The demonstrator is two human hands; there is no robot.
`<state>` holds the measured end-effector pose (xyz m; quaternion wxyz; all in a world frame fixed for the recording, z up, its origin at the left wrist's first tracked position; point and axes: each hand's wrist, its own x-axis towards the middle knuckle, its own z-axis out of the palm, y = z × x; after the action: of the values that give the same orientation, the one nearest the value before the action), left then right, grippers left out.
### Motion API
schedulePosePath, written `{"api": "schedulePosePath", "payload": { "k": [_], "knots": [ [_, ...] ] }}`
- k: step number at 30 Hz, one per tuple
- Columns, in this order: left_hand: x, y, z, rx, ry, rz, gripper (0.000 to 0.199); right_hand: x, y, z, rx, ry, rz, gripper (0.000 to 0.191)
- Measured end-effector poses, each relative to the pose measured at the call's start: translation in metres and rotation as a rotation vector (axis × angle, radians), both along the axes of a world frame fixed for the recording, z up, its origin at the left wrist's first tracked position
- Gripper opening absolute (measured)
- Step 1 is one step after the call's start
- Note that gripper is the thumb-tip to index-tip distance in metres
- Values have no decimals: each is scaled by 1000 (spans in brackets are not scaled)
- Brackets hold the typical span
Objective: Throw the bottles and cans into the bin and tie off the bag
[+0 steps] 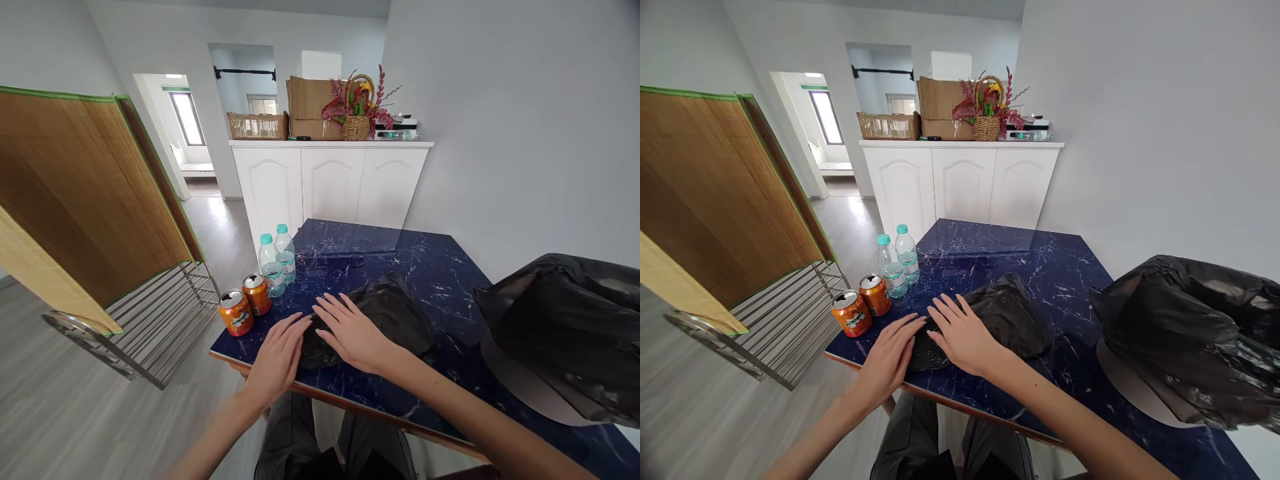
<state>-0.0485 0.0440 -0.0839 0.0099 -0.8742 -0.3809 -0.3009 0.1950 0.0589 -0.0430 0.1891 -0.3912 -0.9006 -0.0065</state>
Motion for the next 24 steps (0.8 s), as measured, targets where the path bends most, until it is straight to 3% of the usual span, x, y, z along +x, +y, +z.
{"api": "schedulePosePath", "payload": {
  "k": [3, 6, 9, 12, 15, 19, 22, 24],
  "knots": [
    [-5, 6, -9, -52, 200, -39, 54, 6, 19, -35, -119, -10, -31, 63],
    [-11, 13, -23, -112, 254, -2, 56, 34, 46, -60, -192, -16, -105, 68],
    [-17, 15, -29, -132, 263, -4, 58, 74, 68, -76, -233, 3, -200, 69],
    [-22, 11, -22, -135, 269, -34, 60, 109, 80, -84, -247, 24, -274, 69],
    [-31, 4, -10, -148, 268, -84, 68, 125, 81, -82, -235, 52, -309, 70],
    [-52, -9, 1, -172, 289, -171, 95, 110, 53, -65, -186, 106, -267, 67],
    [-68, -19, 10, -167, 298, -235, 68, 79, 10, -46, -228, 152, -14, 79],
    [-73, -26, 23, -145, 272, -267, 51, 53, -22, -35, -311, 208, 142, 111]
  ]
}}
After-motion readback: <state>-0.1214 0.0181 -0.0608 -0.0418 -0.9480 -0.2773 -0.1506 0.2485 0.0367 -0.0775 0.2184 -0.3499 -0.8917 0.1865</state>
